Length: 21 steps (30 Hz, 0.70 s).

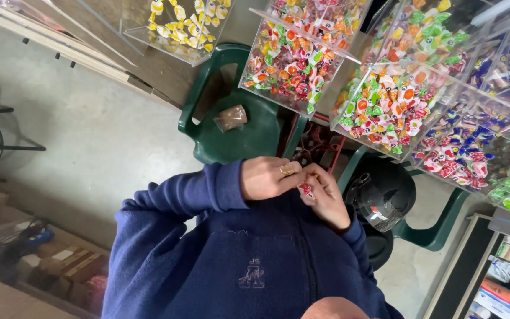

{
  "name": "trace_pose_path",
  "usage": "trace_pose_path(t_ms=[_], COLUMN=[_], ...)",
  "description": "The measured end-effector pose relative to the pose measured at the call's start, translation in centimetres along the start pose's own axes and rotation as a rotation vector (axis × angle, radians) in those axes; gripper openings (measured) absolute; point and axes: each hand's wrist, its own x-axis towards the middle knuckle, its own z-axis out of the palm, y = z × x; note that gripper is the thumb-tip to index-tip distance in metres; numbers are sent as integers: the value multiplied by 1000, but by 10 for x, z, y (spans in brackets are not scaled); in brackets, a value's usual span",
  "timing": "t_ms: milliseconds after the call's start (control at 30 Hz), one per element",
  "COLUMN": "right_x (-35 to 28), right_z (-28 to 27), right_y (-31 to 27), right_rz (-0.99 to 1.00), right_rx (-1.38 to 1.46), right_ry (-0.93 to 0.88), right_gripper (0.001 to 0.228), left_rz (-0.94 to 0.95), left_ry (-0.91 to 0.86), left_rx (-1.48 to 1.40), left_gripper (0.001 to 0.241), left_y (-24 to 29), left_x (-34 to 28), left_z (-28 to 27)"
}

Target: Selecting and picking various types of wrapped candies from clear acrylic display bins.

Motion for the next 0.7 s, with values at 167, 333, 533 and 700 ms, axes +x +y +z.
trace_pose_path(t_ms=[167, 333, 533, 700], right_x=[5, 12, 5, 7], right_z=[12, 29, 31, 40], right_y=[-13, -16, 2, -4], right_rz=[84, -100, -18, -7], right_rx=[-211, -487, -716, -703], right_ry=[-203, -347, -411, -501], right_gripper=[23, 26, 20, 18], left_rz=[-19, -23, -75, -40], left_ry=[-54, -83, -190, -192], left_rx=[-19, -98, -271, -239], left_gripper=[21, 16, 20, 18], left_y=[3, 6, -2, -45], left_x=[-22, -33, -35, -24], left_z=[11, 23, 17, -33])
